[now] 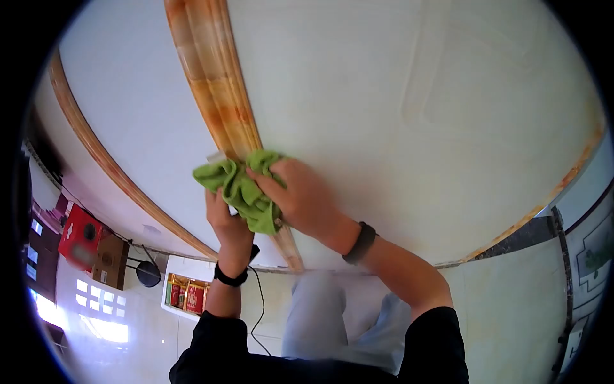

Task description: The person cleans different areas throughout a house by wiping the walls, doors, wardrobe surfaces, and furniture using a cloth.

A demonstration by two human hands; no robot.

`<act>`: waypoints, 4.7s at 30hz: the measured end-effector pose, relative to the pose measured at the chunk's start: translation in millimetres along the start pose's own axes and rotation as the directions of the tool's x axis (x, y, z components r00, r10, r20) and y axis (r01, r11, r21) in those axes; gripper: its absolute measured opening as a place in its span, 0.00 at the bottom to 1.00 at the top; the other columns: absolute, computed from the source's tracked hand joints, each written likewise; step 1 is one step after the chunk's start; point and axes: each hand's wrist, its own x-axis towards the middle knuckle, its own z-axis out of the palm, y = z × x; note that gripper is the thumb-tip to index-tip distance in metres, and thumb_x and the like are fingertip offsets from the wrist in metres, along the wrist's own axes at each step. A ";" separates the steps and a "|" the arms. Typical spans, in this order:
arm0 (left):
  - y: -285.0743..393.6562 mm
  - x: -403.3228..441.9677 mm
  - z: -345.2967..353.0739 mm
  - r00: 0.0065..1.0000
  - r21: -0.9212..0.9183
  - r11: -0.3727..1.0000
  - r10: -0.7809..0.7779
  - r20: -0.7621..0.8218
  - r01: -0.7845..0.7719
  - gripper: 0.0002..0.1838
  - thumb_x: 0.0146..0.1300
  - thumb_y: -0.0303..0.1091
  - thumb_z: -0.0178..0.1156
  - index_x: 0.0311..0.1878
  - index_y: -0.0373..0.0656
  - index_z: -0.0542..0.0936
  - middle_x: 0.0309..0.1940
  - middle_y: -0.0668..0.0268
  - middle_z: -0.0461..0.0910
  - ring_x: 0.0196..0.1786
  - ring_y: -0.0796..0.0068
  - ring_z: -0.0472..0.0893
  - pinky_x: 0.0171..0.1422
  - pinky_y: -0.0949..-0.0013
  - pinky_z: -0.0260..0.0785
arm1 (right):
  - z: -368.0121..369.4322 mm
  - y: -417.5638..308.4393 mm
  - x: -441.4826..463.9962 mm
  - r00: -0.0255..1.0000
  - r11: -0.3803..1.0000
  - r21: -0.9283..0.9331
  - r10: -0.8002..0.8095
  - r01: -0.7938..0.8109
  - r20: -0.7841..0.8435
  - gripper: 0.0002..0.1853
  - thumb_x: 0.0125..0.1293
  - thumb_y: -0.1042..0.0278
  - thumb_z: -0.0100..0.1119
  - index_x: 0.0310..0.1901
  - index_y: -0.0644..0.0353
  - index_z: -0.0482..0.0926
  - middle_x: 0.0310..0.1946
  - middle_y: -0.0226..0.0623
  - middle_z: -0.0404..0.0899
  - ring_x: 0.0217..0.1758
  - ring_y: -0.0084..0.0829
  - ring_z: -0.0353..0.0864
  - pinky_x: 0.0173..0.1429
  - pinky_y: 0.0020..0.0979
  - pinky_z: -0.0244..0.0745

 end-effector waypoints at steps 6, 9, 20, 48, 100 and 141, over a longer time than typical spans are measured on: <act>-30.6 -76.1 6.0 0.968 0.029 0.993 -0.121 0.221 0.117 0.21 0.48 0.19 0.67 0.49 0.35 0.78 0.47 0.49 0.77 0.48 0.48 0.79 0.50 0.61 0.73 | 43.2 -4.6 -86.7 0.992 0.995 0.001 0.097 -0.097 0.080 0.12 0.59 0.71 0.61 0.45 0.60 0.81 0.37 0.39 0.73 0.39 0.41 0.75 0.38 0.38 0.72; -28.3 -71.1 3.2 0.961 -0.012 0.992 -0.115 0.251 0.122 0.21 0.47 0.19 0.67 0.48 0.36 0.79 0.46 0.50 0.77 0.48 0.48 0.79 0.49 0.63 0.72 | 42.5 -1.1 -93.3 0.990 0.992 0.034 0.117 -0.120 0.078 0.12 0.60 0.70 0.61 0.46 0.59 0.81 0.37 0.38 0.73 0.39 0.40 0.75 0.37 0.37 0.71; 21.2 -48.5 76.8 0.989 -0.215 0.970 0.132 0.069 -0.114 0.22 0.41 0.14 0.59 0.43 0.43 0.80 0.44 0.54 0.76 0.43 0.49 0.78 0.42 0.61 0.72 | -6.7 53.5 -104.7 0.952 0.971 -0.240 -0.055 -0.020 -0.303 0.28 0.49 0.62 0.73 0.53 0.56 0.77 0.37 0.38 0.69 0.38 0.39 0.72 0.39 0.36 0.70; 24.0 -165.4 119.1 0.950 -0.323 0.922 -0.119 0.288 0.214 0.19 0.48 0.22 0.69 0.46 0.34 0.81 0.46 0.54 0.80 0.47 0.54 0.81 0.52 0.62 0.73 | 4.5 50.2 -234.0 0.929 0.933 -0.070 0.357 -0.352 0.093 0.14 0.52 0.67 0.65 0.43 0.52 0.80 0.38 0.36 0.72 0.42 0.40 0.75 0.45 0.37 0.74; 648.2 204.8 367.6 0.530 -0.646 0.760 0.580 0.619 -0.078 0.30 0.48 0.17 0.63 0.60 0.39 0.75 0.57 0.49 0.71 0.60 0.45 0.72 0.63 0.57 0.65 | -677.2 201.0 -32.6 0.321 0.565 0.114 0.610 -0.817 -0.725 0.24 0.54 0.71 0.66 0.53 0.56 0.74 0.52 0.43 0.67 0.58 0.44 0.69 0.61 0.35 0.67; 1145.8 67.5 837.1 -0.024 -0.811 0.403 0.900 0.435 0.424 0.26 0.54 0.33 0.65 0.59 0.55 0.76 0.54 0.58 0.74 0.41 0.55 0.81 0.42 0.60 0.76 | -1228.2 406.4 -327.0 -0.214 -0.045 0.314 0.822 -0.948 -0.528 0.23 0.53 0.72 0.71 0.50 0.62 0.73 0.43 0.34 0.78 0.49 0.23 0.76 0.55 0.28 0.71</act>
